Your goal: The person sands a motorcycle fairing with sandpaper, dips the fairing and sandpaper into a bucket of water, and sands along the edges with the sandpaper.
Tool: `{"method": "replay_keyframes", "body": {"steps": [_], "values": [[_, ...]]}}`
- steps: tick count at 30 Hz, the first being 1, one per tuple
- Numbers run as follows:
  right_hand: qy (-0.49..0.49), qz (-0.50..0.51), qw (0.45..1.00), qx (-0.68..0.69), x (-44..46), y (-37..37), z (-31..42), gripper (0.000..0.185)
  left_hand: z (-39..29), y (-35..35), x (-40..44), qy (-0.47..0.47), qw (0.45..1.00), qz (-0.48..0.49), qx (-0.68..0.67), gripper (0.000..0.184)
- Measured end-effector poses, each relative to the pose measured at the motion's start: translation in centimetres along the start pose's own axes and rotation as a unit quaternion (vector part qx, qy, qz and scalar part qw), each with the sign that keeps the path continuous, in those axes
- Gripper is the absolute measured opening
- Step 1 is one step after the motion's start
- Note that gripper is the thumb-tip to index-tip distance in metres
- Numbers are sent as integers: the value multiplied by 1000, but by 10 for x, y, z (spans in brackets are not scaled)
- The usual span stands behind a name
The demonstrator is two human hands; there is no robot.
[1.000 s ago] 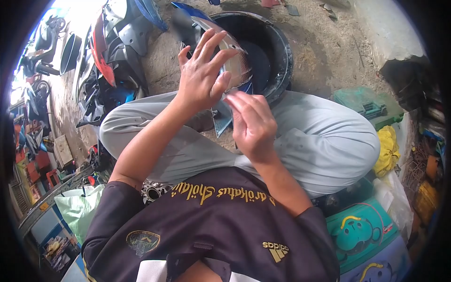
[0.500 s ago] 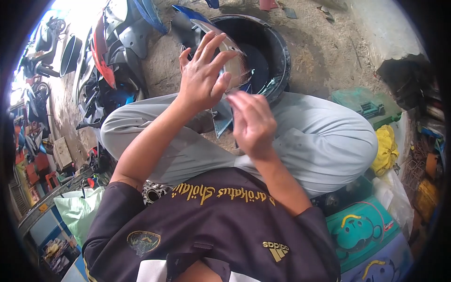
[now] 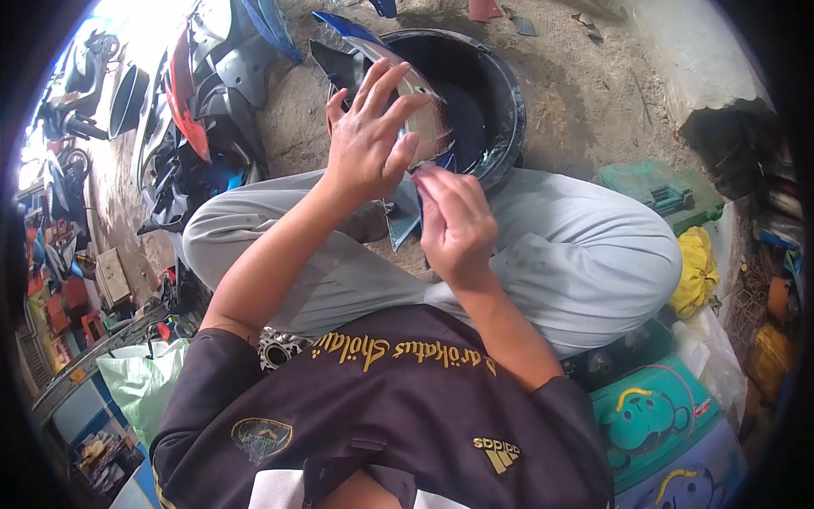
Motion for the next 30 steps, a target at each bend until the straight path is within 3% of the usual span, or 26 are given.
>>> {"method": "replay_keyframes", "body": {"steps": [5,15,20,23,30], "values": [[52,-9,998,-15,-3,-2,-8,21,-2,-3,1,-7,1000,23,14,53],[-33,31,998,39,2,-2,8,24,-1,-3,0,-4,1000,13,6,52],[72,-40,996,30,-2,-5,-4,20,-3,-6,6,-11,999,28,12,53],[6,-1,1000,18,-3,0,-2,20,-3,-5,3,-9,999,27,16,53],[2,-5,1000,12,-2,-1,-2,20,-3,-4,1,-7,1000,13,2,51]]}}
Point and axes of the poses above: each hand's wrist, its own x-axis towards the middle knuckle, its own y-axis out of the palm, z = x × y, the point moved 2 cm from there along x, towards the middle knuckle, and after that the axes turned 13 degrees about -z, right-handed, at the moved point
